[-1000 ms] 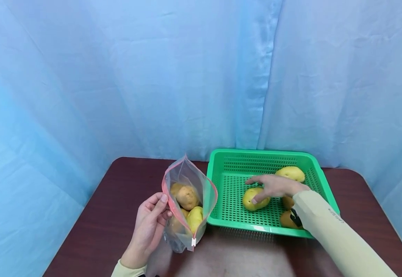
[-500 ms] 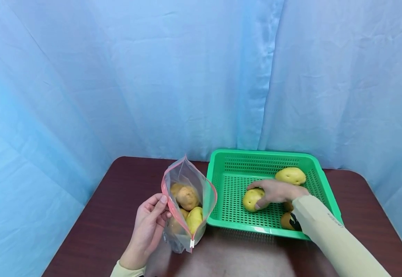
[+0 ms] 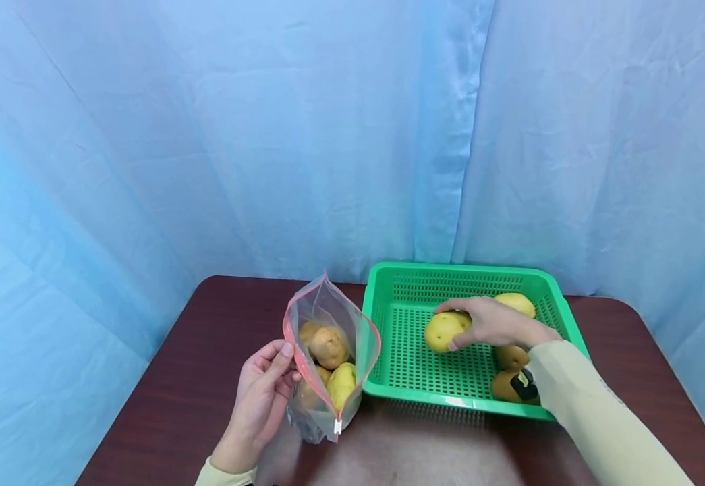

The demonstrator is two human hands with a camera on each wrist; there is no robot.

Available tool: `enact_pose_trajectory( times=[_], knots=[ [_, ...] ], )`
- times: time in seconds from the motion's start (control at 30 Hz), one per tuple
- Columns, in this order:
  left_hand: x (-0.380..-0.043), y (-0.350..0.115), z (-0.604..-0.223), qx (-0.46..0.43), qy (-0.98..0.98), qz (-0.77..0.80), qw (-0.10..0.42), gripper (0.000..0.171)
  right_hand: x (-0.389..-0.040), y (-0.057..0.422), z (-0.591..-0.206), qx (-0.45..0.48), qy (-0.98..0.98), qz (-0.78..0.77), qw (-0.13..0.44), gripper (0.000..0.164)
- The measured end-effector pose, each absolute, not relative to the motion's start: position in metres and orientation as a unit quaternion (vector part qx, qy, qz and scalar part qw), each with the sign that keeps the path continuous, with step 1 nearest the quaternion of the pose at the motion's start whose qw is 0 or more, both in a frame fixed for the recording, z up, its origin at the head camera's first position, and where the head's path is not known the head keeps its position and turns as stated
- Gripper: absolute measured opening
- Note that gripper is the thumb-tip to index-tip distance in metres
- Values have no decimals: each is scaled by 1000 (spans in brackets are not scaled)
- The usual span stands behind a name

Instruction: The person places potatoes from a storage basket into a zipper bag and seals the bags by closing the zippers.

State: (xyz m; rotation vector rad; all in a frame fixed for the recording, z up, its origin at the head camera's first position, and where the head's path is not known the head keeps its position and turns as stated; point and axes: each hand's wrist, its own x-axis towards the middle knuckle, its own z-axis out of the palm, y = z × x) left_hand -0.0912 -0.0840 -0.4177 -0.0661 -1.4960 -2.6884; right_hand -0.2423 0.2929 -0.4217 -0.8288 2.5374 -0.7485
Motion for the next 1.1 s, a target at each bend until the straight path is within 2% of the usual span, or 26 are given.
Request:
enact_pose_trajectory(
  times=[0.23,0.6,1.1],
  knots=[
    [-94,-79,-419,-24,-484,-874,29,15,-230,296,-395,-270,906,-301,124,66],
    [-100,-73,-421,-13,-475,-879,29,17,-190,280,-375,-264,886,-380,-10,61],
    [-103,-73,-416,-17,-465,-885,26,16,-138,240,-356,-234,833,-475,-163,69]
  ],
)
